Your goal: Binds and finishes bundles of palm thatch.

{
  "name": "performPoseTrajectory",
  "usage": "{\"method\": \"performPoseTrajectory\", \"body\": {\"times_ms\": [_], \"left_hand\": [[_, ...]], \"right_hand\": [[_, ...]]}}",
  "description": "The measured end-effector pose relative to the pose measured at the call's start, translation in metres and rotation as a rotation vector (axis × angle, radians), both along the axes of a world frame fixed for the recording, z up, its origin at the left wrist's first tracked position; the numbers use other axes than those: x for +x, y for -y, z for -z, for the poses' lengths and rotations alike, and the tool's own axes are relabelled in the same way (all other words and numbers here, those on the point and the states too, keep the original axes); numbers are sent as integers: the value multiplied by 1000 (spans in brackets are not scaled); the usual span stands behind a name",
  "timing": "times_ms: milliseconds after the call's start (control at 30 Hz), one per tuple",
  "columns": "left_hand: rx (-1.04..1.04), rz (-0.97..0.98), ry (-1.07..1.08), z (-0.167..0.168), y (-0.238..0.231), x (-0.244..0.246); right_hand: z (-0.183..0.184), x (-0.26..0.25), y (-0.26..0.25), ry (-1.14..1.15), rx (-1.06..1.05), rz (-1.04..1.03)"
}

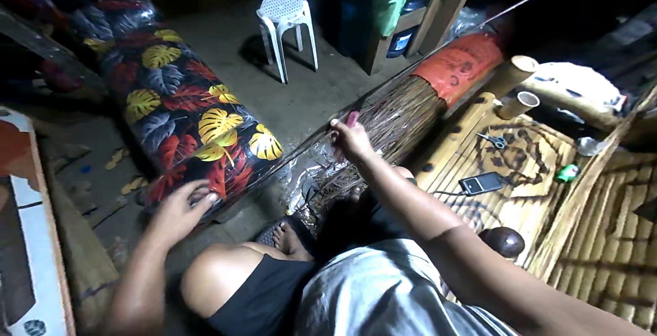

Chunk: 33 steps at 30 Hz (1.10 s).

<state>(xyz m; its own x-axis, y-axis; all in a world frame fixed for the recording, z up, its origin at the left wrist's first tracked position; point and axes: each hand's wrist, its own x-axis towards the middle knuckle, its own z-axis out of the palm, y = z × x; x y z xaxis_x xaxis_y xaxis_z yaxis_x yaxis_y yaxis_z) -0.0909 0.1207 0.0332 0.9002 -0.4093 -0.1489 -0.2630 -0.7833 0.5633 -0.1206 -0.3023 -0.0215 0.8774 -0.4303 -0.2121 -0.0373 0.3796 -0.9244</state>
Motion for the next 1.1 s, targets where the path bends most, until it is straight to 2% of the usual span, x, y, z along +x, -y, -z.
{"method": "performPoseTrajectory", "body": {"times_ms": [167, 233, 333, 433, 533, 700, 867, 1000, 1100], "left_hand": [[-140, 164, 67, -13, 104, 15], [-181, 249, 65, -11, 139, 19], [-188, 335, 81, -5, 180, 20], [-207, 327, 69, 5, 208, 24], [-238, 291, 12, 16, 227, 34], [-263, 213, -229, 38, 240, 43], [-340, 231, -348, 50, 250, 44], [-399, 203, -469, 60, 255, 42], [-351, 273, -470, 70, 256, 40]], "right_hand": [[49, -3, -70, -90, -49, -148], [61, -12, -89, -202, -86, -198], [84, -14, -104, -241, -89, -213], [99, -20, -119, -262, -76, -261], [95, -27, -133, -318, 3, -276], [106, -34, -147, -409, 133, -287], [113, -41, -154, -409, 213, -383], [114, -52, -147, -397, 149, -512], [117, -57, -141, -395, 63, -620]]}}
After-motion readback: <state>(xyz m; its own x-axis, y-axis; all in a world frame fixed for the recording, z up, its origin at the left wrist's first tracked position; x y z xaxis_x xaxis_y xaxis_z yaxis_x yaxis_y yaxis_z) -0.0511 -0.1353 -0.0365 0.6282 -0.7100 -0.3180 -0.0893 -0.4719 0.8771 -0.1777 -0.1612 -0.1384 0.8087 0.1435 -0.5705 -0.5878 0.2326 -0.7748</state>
